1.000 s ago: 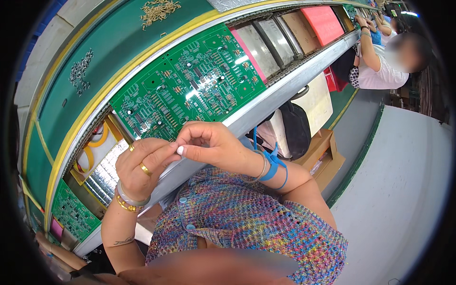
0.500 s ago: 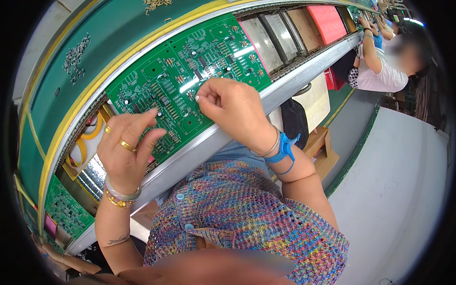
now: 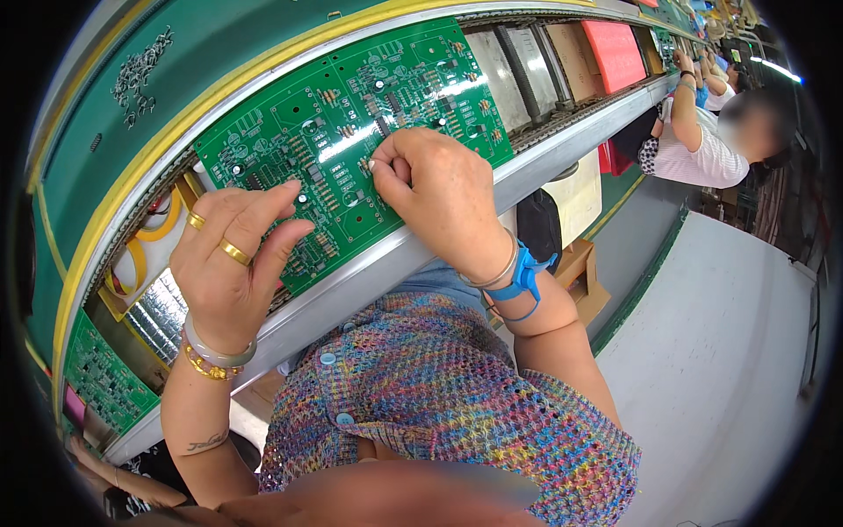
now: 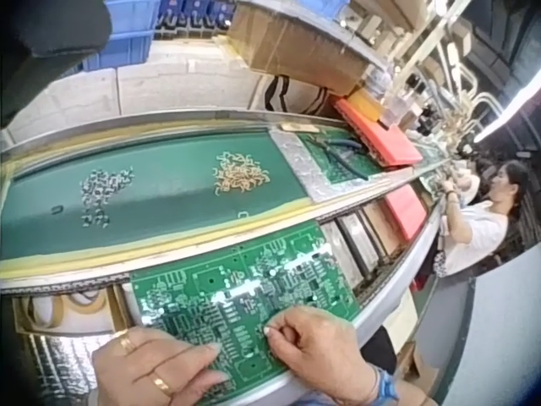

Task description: The person takes electronic components from the assembly line shelf and inserts them into a printed circuit board by hand.

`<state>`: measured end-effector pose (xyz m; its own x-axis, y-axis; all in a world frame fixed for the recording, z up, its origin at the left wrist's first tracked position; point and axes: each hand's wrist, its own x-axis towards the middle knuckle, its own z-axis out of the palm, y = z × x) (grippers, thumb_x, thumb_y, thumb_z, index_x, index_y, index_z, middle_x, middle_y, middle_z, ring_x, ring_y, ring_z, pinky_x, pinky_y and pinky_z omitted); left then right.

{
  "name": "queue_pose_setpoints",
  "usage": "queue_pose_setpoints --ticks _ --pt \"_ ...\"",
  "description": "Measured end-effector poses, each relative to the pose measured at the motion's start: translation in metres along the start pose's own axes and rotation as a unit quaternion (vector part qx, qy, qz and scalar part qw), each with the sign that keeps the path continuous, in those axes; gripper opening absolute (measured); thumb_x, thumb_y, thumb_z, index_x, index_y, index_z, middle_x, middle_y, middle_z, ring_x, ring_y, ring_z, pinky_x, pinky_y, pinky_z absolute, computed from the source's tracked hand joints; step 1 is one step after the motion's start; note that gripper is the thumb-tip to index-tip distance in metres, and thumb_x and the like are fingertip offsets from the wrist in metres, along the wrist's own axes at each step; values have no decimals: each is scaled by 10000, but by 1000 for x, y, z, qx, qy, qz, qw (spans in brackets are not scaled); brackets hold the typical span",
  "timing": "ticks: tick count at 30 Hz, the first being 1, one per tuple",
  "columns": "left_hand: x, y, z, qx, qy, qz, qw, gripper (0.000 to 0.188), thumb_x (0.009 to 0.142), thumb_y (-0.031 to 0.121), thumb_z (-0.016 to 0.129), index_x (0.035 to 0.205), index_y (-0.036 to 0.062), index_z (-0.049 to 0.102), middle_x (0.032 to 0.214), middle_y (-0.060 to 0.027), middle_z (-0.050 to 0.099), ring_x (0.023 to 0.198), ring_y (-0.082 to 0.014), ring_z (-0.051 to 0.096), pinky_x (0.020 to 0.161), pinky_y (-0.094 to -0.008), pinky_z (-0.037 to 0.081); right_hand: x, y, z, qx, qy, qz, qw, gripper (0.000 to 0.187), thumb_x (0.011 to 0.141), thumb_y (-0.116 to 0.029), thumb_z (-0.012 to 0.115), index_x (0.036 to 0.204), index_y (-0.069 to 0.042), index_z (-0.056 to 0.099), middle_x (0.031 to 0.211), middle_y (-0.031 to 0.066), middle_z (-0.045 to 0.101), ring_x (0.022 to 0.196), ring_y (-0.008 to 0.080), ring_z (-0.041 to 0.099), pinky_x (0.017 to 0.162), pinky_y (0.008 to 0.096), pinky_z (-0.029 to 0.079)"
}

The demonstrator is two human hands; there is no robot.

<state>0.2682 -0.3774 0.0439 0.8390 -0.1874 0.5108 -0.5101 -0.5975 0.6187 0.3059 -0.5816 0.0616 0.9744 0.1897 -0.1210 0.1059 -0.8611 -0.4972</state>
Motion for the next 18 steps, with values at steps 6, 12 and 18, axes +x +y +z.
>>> queue_pose_setpoints --ticks 6,12,18 --pt "0 0 2 -2 3 2 1000 383 630 132 811 992 65 707 814 -52 647 729 -213 615 606 -309 507 1 -1 1 -11 6 7 1000 60 785 -155 659 788 -95 658 665 36 587 616 220 598 544 345 460" --pt "0 -1 1 0 1 8 1000 378 640 137 805 997 65 705 816 -50 646 730 -209 614 604 -308 502 3 -6 3 -31 3 16 999 76 778 -164 661 763 -92 641 646 41 594 596 231 607 533 355 463" --pt "-1 -1 2 -2 -1 8 1000 374 645 135 800 999 66 703 817 -51 643 730 -210 613 616 -310 505 4 -6 4 -53 3 7 999 86 779 -167 662 749 -92 631 655 51 620 593 247 626 526 360 476"
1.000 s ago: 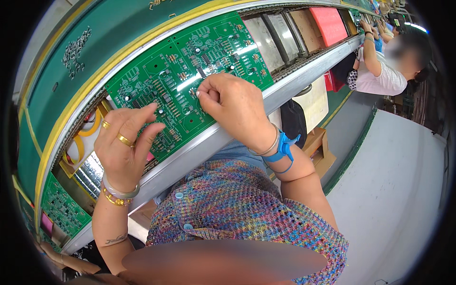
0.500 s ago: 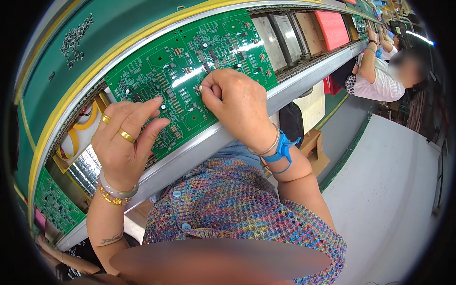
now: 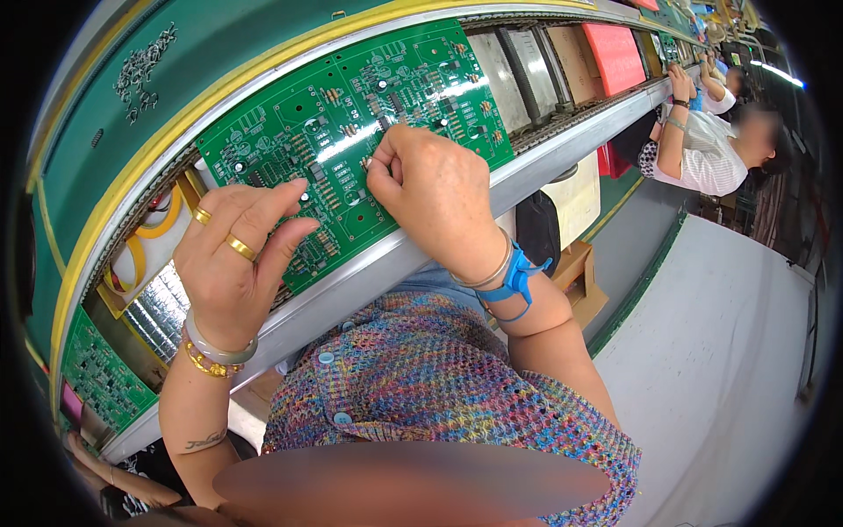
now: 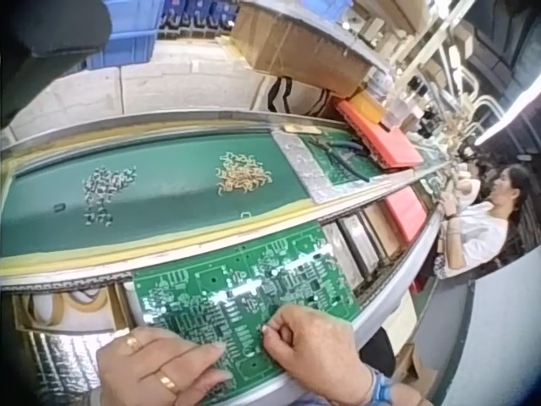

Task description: The person takes electronic components from the assembly line shelf and inserts them into a printed circuit board by hand.

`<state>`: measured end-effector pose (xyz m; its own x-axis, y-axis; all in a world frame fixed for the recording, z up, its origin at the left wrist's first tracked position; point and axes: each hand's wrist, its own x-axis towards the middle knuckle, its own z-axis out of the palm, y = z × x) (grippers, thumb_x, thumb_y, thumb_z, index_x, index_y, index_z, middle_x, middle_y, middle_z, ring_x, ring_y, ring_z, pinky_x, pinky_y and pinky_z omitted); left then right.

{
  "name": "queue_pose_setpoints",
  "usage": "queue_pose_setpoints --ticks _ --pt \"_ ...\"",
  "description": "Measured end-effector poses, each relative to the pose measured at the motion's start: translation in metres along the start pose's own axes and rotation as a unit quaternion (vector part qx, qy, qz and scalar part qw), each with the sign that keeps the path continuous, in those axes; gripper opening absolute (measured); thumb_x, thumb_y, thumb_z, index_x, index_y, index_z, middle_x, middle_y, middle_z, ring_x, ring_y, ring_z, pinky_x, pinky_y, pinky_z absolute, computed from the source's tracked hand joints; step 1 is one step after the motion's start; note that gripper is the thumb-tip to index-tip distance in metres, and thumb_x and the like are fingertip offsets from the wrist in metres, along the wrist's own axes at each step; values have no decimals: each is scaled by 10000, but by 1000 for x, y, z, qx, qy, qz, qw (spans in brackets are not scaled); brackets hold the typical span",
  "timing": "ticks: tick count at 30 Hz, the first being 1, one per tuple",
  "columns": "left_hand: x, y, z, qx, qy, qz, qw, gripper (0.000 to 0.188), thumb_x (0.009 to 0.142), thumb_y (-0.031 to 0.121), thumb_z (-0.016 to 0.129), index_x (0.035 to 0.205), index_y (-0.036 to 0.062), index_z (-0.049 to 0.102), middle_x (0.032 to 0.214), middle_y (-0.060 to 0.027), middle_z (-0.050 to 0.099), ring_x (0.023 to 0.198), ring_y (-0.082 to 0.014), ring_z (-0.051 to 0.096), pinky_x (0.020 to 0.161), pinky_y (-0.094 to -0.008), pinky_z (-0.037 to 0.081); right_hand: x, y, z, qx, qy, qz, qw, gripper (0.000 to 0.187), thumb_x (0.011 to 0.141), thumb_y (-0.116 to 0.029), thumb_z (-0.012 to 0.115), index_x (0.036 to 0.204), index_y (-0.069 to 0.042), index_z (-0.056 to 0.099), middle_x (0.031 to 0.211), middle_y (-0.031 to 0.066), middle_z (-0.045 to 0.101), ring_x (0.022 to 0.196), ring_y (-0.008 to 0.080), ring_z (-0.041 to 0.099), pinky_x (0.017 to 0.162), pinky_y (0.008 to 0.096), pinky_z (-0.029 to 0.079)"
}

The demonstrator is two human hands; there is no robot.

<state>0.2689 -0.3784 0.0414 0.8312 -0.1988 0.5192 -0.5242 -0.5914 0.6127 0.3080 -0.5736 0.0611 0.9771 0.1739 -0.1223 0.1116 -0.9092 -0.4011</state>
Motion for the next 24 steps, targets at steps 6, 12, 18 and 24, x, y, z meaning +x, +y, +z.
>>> queue_pose_setpoints --ticks 6,12,18,24 --pt "0 1 -1 1 -2 -2 1000 362 652 131 793 996 69 701 816 -53 642 736 -211 615 627 -314 512 5 2 -9 4 -8 -18 1000 83 794 -169 666 774 -93 639 663 52 627 602 256 629 534 363 482" --pt "-1 0 0 2 -2 -3 1000 342 662 131 787 989 74 700 817 -51 644 745 -209 619 633 -312 517 4 6 -7 34 3 -56 998 92 803 -118 680 862 -57 643 659 25 561 545 138 533 519 273 425" --pt "-1 0 0 3 0 -3 1000 337 666 132 785 987 77 700 817 -46 644 755 -206 622 638 -308 519 3 2 -4 21 -5 -33 999 65 781 -118 665 842 -109 646 751 42 601 679 232 621 581 354 478" --pt "-1 -1 1 6 4 1 1000 334 665 130 786 985 83 701 820 -42 648 756 -204 622 635 -304 519 9 7 -6 27 39 -81 996 76 795 -95 671 868 -88 652 733 32 585 626 182 577 557 307 453"
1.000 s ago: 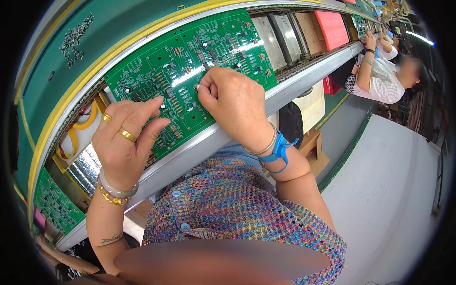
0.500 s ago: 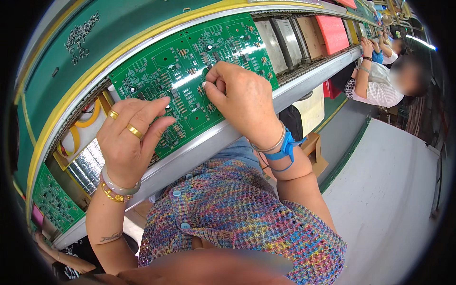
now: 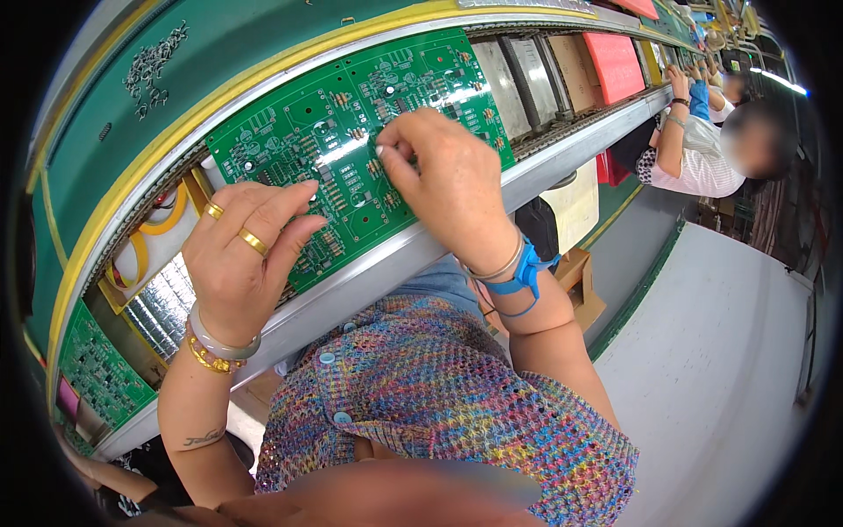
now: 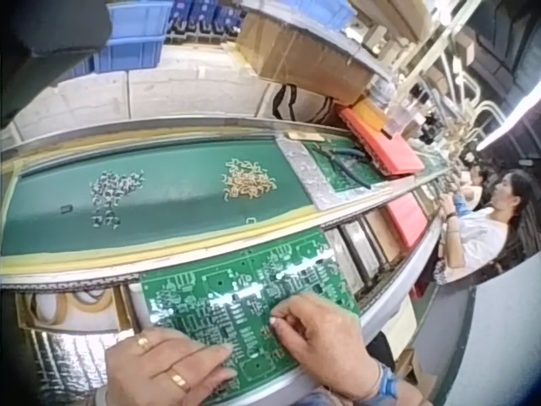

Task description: The person takes electronic components from the assembly line shelf and inserts them into a printed circuit board by hand.

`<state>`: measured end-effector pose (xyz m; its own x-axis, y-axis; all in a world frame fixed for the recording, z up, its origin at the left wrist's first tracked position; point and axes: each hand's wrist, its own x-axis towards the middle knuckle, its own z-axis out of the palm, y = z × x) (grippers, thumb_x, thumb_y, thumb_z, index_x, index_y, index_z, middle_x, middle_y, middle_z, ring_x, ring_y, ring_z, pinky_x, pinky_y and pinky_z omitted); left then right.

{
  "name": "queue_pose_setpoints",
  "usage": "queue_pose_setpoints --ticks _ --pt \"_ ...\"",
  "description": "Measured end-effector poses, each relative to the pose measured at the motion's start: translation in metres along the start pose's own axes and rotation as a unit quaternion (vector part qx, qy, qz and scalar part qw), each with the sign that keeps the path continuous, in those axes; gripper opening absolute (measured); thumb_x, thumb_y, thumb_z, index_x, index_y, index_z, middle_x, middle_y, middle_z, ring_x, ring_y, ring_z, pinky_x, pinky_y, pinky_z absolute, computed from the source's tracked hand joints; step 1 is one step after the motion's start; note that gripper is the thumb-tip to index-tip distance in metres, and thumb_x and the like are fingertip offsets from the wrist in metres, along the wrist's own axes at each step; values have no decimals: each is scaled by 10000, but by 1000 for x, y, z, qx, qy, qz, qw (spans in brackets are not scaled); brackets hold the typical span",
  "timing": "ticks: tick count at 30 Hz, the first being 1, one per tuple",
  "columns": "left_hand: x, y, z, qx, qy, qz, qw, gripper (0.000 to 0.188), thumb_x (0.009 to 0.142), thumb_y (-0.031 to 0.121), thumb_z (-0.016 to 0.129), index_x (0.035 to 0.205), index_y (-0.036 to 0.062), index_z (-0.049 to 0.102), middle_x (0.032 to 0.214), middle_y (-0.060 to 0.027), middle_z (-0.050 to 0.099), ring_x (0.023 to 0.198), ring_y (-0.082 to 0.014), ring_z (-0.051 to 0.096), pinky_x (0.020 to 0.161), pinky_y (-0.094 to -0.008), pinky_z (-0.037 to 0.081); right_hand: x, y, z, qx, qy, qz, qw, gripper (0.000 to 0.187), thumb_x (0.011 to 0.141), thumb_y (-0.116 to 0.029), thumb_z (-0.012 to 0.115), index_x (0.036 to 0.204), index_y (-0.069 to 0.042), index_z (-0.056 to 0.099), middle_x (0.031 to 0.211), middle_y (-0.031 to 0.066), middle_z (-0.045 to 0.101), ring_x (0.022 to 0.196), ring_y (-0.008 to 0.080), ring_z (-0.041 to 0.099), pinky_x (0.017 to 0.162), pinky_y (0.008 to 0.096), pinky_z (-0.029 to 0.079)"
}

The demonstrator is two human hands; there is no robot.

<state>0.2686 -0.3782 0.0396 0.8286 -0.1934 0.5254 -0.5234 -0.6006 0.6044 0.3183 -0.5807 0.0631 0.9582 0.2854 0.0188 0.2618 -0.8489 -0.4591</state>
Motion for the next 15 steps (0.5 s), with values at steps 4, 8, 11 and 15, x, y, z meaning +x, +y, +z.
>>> queue_pose_setpoints --ticks 4,8,11,15 --pt "1 2 -1 5 0 -2 1000 337 663 122 788 985 81 699 817 -39 651 755 -203 621 626 -301 515 31 7 -10 -5 70 -78 994 90 796 -115 673 884 -103 661 773 47 597 716 246 603 620 360 477" --pt "2 2 -1 5 4 7 1000 336 662 114 790 983 80 699 821 -37 653 754 -201 620 619 -303 512 87 25 2 -30 169 -248 953 108 800 -131 676 902 -103 697 823 56 604 795 258 597 684 370 487" --pt "2 2 -3 7 3 -2 1000 334 661 105 791 982 80 699 825 -36 656 753 -200 619 621 -304 512 113 31 14 -54 160 -292 941 155 818 -97 677 970 -92 705 866 70 618 834 267 601 719 345 492" --pt "2 2 -2 19 6 -2 1000 324 667 103 790 977 83 698 821 -34 657 757 -196 620 627 -300 511 116 34 19 -122 164 -323 924 88 780 -159 695 853 -113 708 785 34 569 789 235 567 683 347 492"
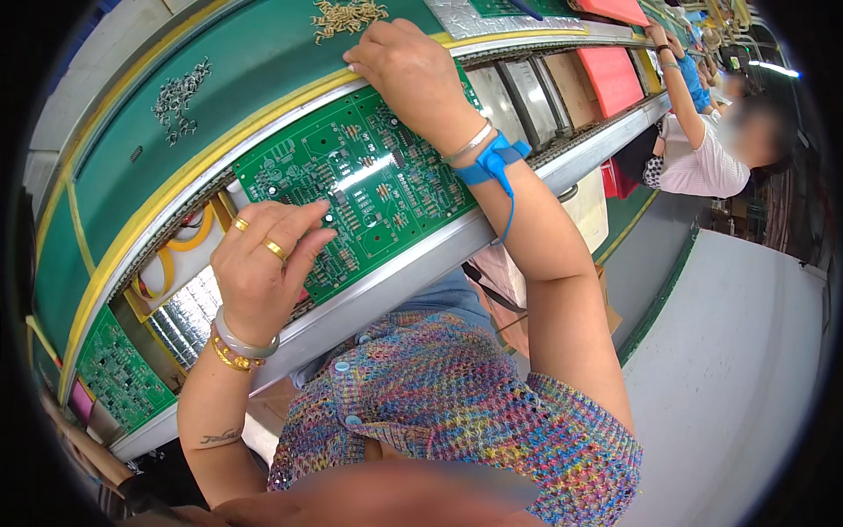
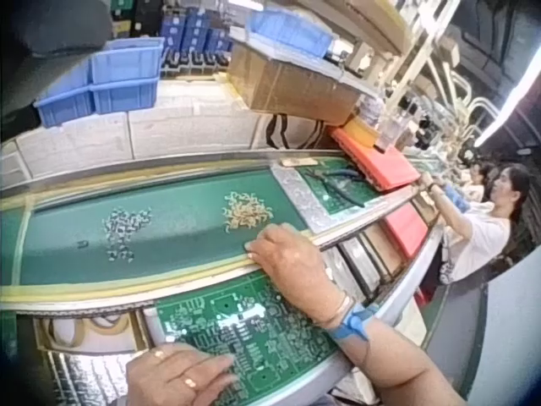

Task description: The person takes electronic components from the assembly line shelf and inserts them into a printed circuit board by hand.

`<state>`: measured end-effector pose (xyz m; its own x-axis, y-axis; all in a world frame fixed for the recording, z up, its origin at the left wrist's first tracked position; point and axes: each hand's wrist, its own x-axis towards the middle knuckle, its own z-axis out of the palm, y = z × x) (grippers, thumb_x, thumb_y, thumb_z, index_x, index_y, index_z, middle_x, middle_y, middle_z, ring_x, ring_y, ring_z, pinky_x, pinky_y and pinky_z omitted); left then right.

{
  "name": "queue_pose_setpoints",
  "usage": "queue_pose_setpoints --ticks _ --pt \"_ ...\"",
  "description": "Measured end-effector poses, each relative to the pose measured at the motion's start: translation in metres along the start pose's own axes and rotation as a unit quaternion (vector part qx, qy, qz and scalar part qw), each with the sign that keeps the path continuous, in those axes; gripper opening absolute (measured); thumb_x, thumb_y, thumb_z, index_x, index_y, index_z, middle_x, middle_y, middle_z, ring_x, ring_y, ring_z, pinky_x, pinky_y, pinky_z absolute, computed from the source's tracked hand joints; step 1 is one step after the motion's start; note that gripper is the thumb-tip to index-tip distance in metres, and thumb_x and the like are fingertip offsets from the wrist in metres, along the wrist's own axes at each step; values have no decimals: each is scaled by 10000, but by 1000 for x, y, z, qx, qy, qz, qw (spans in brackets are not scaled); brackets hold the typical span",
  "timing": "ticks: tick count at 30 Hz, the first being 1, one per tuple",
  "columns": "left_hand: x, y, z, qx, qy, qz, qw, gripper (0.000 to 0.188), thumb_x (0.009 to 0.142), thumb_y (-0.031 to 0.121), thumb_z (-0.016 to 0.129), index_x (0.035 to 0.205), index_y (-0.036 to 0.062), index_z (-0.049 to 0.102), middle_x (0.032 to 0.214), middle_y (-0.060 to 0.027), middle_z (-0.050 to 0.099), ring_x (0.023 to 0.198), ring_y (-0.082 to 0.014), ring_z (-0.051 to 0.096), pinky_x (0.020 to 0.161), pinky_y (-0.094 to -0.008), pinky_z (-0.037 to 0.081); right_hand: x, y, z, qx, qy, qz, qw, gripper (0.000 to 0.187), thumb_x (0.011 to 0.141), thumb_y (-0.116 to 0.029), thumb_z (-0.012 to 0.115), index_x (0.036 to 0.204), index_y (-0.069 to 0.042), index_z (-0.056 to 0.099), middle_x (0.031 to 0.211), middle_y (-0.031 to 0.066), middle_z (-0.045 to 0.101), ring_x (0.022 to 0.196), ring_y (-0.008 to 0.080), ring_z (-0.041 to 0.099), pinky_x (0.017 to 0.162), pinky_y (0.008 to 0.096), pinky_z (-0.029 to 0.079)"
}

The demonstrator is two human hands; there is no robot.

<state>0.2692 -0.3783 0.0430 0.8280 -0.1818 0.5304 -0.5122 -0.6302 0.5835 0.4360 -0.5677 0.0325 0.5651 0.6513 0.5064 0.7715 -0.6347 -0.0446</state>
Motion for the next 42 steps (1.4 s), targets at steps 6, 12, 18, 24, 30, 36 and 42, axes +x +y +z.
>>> queue_pose_setpoints --ticks 6,12,18,24,30,36,42 --pt "1 0 -1 -1 -5 6 1000 330 665 102 792 980 83 698 829 -33 661 762 -196 623 629 -302 513 -5 2 -2 19 13 20 1000 75 776 -145 700 833 -100 681 795 38 582 779 231 571 667 334 492" --pt "3 3 -5 -10 37 34 999 392 637 74 808 1013 65 696 862 -49 657 776 -217 623 657 -312 529 -29 -66 -52 550 -160 344 744 136 896 -170 654 935 -41 638 909 4 642 754 94 594 669 234 482" --pt "0 8 -6 -78 7 96 992 416 618 81 824 1011 45 693 837 -53 658 725 -201 650 595 -288 547 -66 -105 -70 748 -187 381 509 150 938 -191 605 910 -46 576 870 -3 555 769 73 530 670 215 440" --pt "-1 13 -7 -83 -7 100 991 366 644 73 820 983 32 689 822 -56 662 719 -195 660 581 -273 543 -78 -113 -67 791 -165 383 448 138 939 -187 602 918 -53 580 894 3 561 755 78 523 662 219 438" --pt "-1 12 -10 -78 -12 96 992 364 643 76 820 980 34 688 815 -52 662 716 -197 662 566 -272 537 -79 -121 -64 787 -141 397 451 144 955 -198 585 930 -56 585 903 3 566 769 76 527 662 219 441" --pt "-3 13 -12 -77 -11 88 993 358 639 65 814 975 47 690 813 -45 659 713 -194 659 560 -268 535 -80 -124 -73 761 -142 395 496 144 964 -183 567 989 -46 603 934 -1 570 842 71 549 678 215 454" --pt "-4 15 -11 -80 -10 100 992 360 639 74 813 977 56 689 828 -38 657 718 -193 654 570 -271 539 -81 -124 -82 746 -159 420 491 118 953 -141 574 995 -35 603 946 3 569 822 66 545 660 208 446"
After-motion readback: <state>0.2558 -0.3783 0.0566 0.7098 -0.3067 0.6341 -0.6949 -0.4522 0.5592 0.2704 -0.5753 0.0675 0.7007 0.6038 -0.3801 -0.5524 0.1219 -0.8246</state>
